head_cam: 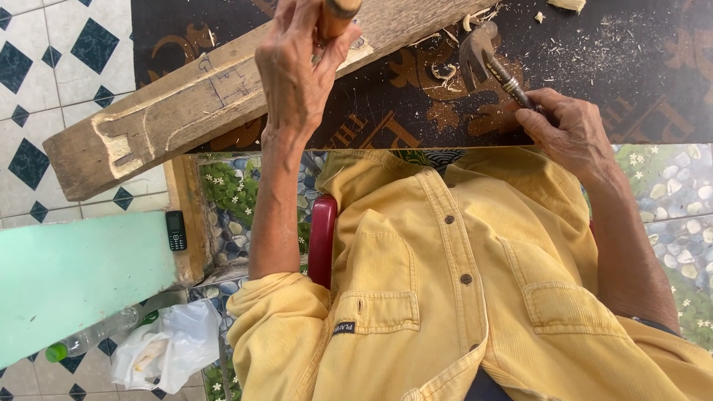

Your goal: Carving a shape into a wooden plank using a hammer and chisel.

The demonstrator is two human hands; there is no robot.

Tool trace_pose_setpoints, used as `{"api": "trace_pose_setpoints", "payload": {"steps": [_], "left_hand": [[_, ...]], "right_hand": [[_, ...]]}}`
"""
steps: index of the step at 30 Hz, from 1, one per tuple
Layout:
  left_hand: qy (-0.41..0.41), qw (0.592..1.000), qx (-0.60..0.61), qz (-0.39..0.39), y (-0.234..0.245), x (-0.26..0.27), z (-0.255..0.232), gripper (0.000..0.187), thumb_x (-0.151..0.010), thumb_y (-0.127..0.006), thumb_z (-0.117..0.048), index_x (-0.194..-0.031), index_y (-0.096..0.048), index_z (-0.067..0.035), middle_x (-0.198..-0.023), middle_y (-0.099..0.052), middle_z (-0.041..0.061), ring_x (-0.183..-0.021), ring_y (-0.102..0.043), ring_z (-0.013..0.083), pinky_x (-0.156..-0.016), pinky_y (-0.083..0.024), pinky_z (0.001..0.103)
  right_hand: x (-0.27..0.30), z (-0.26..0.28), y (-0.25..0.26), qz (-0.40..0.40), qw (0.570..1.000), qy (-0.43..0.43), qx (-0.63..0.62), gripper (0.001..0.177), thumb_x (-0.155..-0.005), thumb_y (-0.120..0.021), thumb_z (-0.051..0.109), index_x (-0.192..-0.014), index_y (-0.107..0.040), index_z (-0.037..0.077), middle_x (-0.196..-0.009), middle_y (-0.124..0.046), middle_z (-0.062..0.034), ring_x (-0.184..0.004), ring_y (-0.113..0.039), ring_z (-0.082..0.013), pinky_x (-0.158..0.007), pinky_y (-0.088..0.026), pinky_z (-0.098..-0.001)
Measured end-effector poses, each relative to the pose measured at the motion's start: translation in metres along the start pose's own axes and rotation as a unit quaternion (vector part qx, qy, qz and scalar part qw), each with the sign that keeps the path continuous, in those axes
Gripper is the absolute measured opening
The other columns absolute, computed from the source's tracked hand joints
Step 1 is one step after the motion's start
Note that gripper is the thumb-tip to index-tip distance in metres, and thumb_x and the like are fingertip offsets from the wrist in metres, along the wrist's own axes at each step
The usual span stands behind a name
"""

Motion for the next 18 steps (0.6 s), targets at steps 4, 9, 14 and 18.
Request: {"api": "trace_pose_setpoints", "payload": {"steps": [4, 9, 14, 18], "left_hand": [[0.038, 0.999, -0.029, 0.001, -0.053, 0.005, 0.012, 0.070, -0.117, -0.082, -0.043, -0.163, -0.036, -0.017, -0.147, -0.070, 0.017, -0.102, -0.085, 0.0236, -0.089, -0.077, 0.033], [-0.017, 0.997, 0.064, -0.050, -0.083, -0.008, -0.042, 0.022, -0.110, -0.061, -0.007, -0.119, -0.042, -0.014, -0.081, -0.059, 0.005, -0.055, -0.052, 0.0133, -0.050, -0.060, 0.025], [-0.022, 0.997, -0.025, -0.069, -0.107, -0.007, -0.039, 0.029, -0.103, -0.067, -0.004, -0.109, -0.041, -0.017, -0.083, -0.055, 0.001, -0.061, -0.055, 0.0138, -0.054, -0.057, 0.026], [-0.031, 0.997, 0.011, -0.065, -0.107, -0.006, -0.039, 0.042, -0.098, -0.075, 0.000, -0.116, -0.041, -0.015, -0.082, -0.055, 0.001, -0.063, -0.063, 0.0129, -0.058, -0.062, 0.026]], "right_hand": [[0.003, 0.022, 0.004, -0.005, 0.999, -0.008, -0.040, 0.021, -0.113, -0.059, 0.015, -0.125, -0.072, 0.004, -0.075, -0.058, -0.0043, -0.058, -0.048, -0.0142, -0.053, -0.036, -0.0291], [-0.002, 0.041, 0.008, -0.015, 0.973, 0.011, -0.230, 0.022, -0.119, -0.047, 0.011, -0.132, -0.062, 0.001, -0.071, -0.042, 0.0000, -0.054, -0.037, -0.0094, -0.041, -0.032, -0.0210], [-0.015, 0.067, 0.028, -0.055, 0.957, 0.104, -0.266, 0.024, -0.124, -0.046, 0.026, -0.132, -0.059, 0.008, -0.073, -0.048, 0.0038, -0.052, -0.045, -0.0054, -0.039, -0.042, -0.0175], [-0.016, 0.110, 0.036, -0.092, 0.939, 0.085, -0.319, 0.036, -0.116, -0.050, 0.045, -0.126, -0.055, 0.011, -0.068, -0.036, -0.0001, -0.050, -0.035, -0.0066, -0.041, -0.032, -0.0200]]}}
Point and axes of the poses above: each hand's wrist, its own x-axis away from the middle knuckle, its own y-axis out of the back of the hand, z = x × y, the point moved 8 cm from there along -x, towards the middle knuckle
